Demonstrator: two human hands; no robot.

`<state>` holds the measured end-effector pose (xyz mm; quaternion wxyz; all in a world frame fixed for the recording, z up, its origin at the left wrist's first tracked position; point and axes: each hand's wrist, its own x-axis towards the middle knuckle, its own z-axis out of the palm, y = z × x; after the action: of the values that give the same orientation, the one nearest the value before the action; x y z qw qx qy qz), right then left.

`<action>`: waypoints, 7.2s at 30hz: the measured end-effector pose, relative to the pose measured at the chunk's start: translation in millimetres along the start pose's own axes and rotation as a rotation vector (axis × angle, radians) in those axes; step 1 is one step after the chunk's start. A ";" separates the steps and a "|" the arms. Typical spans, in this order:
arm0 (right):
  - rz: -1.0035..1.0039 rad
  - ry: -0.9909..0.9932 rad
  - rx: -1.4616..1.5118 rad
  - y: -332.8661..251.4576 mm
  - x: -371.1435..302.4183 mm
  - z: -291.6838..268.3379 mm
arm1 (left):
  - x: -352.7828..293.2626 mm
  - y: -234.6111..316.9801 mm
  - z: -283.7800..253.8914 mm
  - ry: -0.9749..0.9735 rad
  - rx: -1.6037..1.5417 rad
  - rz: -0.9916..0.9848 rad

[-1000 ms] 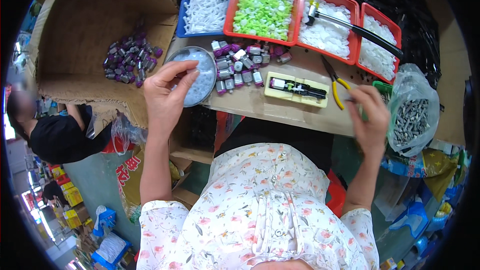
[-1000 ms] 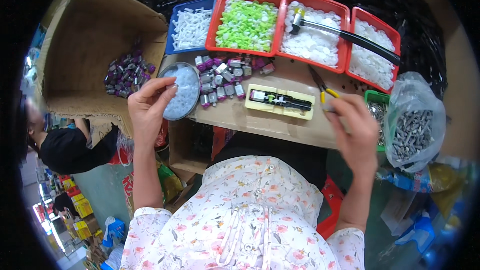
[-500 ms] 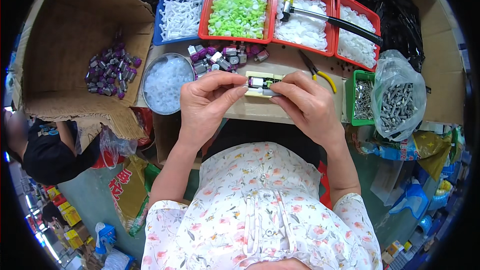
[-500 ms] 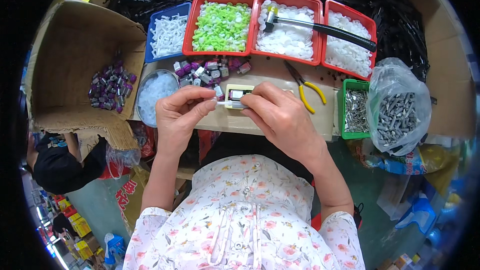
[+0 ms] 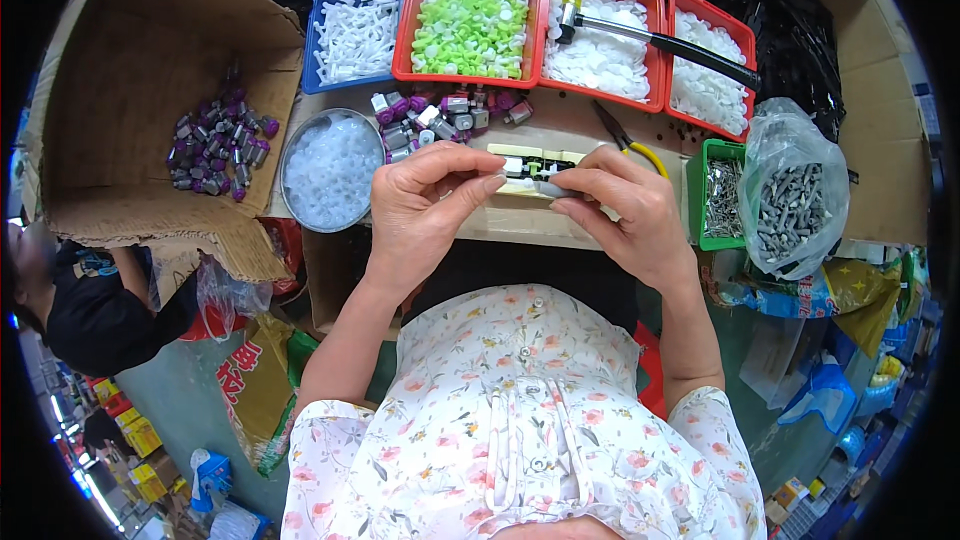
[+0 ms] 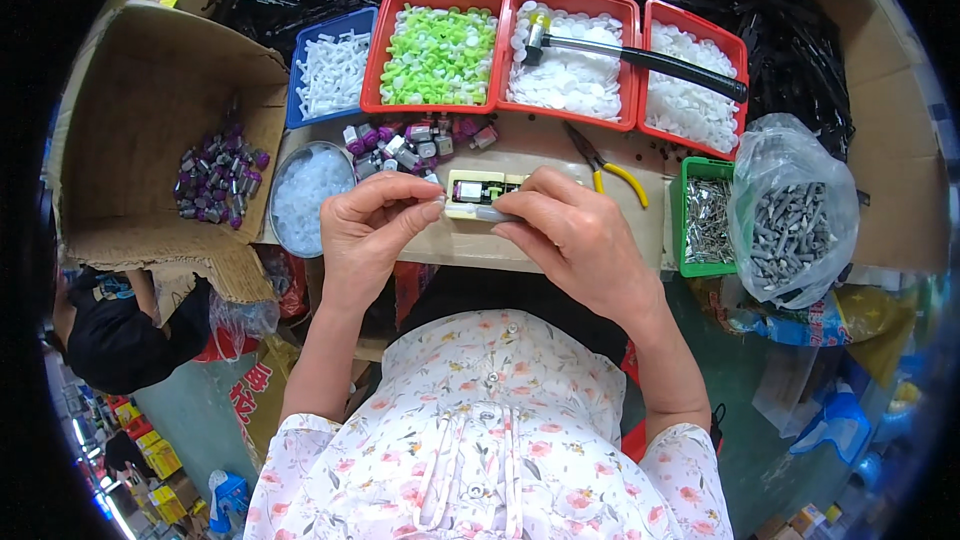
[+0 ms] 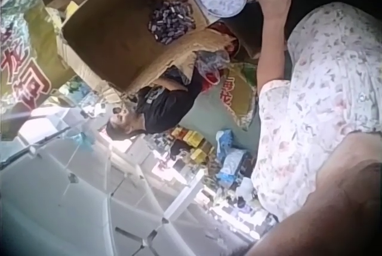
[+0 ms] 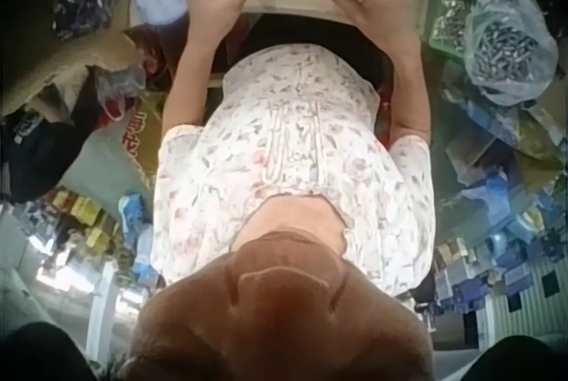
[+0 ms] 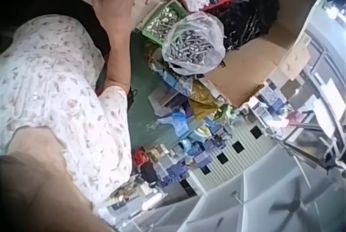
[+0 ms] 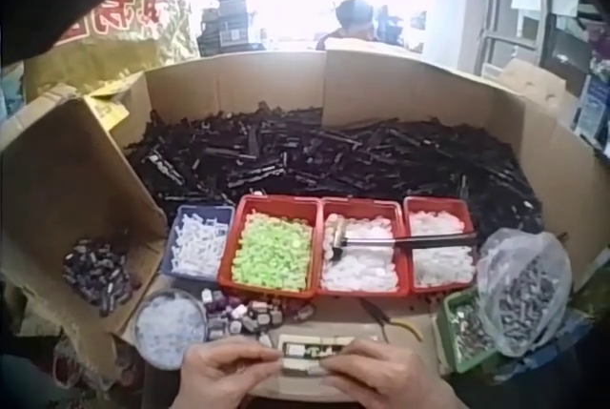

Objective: Assembling small plastic and metal components using a jig and pliers at a workbench.

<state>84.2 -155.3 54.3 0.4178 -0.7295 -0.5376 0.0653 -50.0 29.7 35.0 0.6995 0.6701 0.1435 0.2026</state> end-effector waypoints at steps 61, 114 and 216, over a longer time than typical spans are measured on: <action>0.654 1.206 -0.595 92.1 -296.0 -200.9 | 15.6 -38.1 13.6 -0.031 0.100 -0.032; 0.454 0.772 -0.556 58.7 -179.8 -216.3 | -18.0 -19.0 9.7 0.245 0.057 -0.061; 0.133 -0.018 -0.376 43.2 -35.3 -5.4 | 30.4 -64.4 57.2 -0.090 0.752 0.711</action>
<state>104.0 -190.9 15.9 0.2643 -0.8279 -0.4947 -0.0022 9.5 -7.5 -23.4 0.3036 0.8906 -0.0601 0.3331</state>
